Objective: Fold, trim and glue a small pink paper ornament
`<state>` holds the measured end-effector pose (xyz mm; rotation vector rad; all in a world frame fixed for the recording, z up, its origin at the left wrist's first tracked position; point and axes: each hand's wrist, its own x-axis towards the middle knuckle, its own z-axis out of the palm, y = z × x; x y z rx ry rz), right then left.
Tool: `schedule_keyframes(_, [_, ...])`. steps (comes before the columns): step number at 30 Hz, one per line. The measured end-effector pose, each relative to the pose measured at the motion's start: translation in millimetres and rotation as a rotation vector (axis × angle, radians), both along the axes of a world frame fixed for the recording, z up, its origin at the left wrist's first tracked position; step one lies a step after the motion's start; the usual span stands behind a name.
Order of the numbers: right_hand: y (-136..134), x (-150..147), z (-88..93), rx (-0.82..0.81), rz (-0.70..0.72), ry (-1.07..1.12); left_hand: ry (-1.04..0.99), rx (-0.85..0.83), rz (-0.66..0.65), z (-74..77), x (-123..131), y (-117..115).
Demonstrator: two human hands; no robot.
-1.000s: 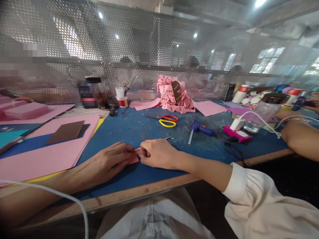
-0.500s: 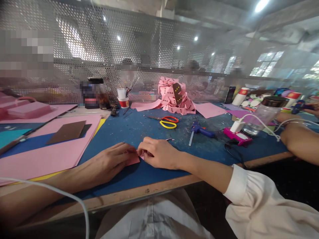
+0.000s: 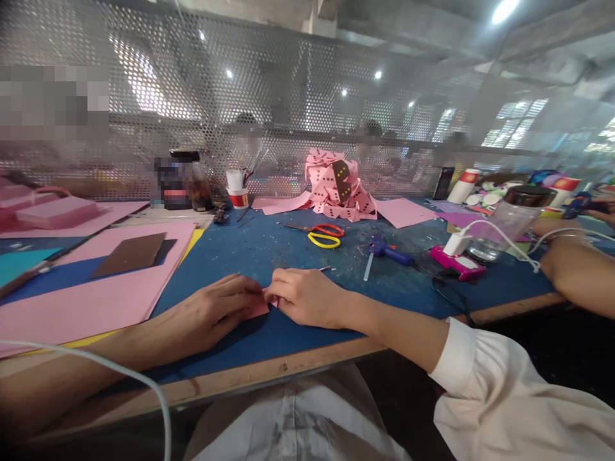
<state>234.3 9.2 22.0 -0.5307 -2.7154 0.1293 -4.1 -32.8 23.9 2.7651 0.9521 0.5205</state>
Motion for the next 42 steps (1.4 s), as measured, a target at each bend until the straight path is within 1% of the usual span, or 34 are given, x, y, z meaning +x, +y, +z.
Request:
schedule_keyframes(8, [2,5,0.3,0.002,0.020,-0.013,0.015,-0.019,-0.004,0.5,0,1])
schedule_keyframes(15, [-2,6,1.4,0.049,0.020,-0.026,0.025,-0.001,0.005,-0.7,-1,0])
schedule_keyframes(25, [2,5,-0.4,0.040,0.030,-0.017,0.023,0.005,0.000,-2.2,-2,1])
schedule_keyframes(33, [0,9,3.0,0.015,0.031,-0.025,0.042,0.015,0.014,0.7,0,-1])
schedule_keyframes(42, [-3,14,7.3,0.026,0.059,-0.045,0.046,0.035,0.010,-2.3,-2,0])
